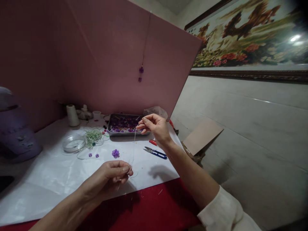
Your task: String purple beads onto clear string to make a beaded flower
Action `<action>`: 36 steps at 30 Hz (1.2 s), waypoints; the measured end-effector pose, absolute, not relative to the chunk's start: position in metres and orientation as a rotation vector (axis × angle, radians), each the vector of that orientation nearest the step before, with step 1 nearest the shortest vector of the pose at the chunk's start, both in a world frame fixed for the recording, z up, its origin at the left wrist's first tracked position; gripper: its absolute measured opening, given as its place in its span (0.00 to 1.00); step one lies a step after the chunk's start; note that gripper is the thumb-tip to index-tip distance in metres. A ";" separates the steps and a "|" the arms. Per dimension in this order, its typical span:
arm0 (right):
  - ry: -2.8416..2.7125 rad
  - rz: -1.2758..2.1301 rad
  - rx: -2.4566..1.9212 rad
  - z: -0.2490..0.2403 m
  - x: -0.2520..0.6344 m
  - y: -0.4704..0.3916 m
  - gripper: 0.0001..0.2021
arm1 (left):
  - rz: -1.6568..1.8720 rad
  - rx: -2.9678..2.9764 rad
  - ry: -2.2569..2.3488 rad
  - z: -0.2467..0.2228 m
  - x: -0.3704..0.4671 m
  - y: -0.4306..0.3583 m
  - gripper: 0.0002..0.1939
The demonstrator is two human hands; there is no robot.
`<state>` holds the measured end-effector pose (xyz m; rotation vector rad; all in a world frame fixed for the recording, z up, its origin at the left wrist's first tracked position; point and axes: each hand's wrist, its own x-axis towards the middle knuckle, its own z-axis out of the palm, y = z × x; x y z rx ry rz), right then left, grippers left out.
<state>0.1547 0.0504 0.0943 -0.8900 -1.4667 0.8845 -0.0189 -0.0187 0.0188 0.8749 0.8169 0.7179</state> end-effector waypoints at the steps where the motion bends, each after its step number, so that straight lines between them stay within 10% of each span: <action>1: -1.482 0.884 -0.979 0.087 0.154 0.055 0.04 | 0.691 0.851 0.810 0.018 -0.019 -0.018 0.09; 19: -1.563 1.409 -1.263 -0.003 0.148 -0.025 0.04 | 0.740 0.765 0.694 0.008 -0.023 -0.012 0.06; 36: -1.763 1.414 -1.228 0.038 0.194 -0.051 0.09 | 0.805 0.697 0.805 0.011 -0.021 -0.013 0.06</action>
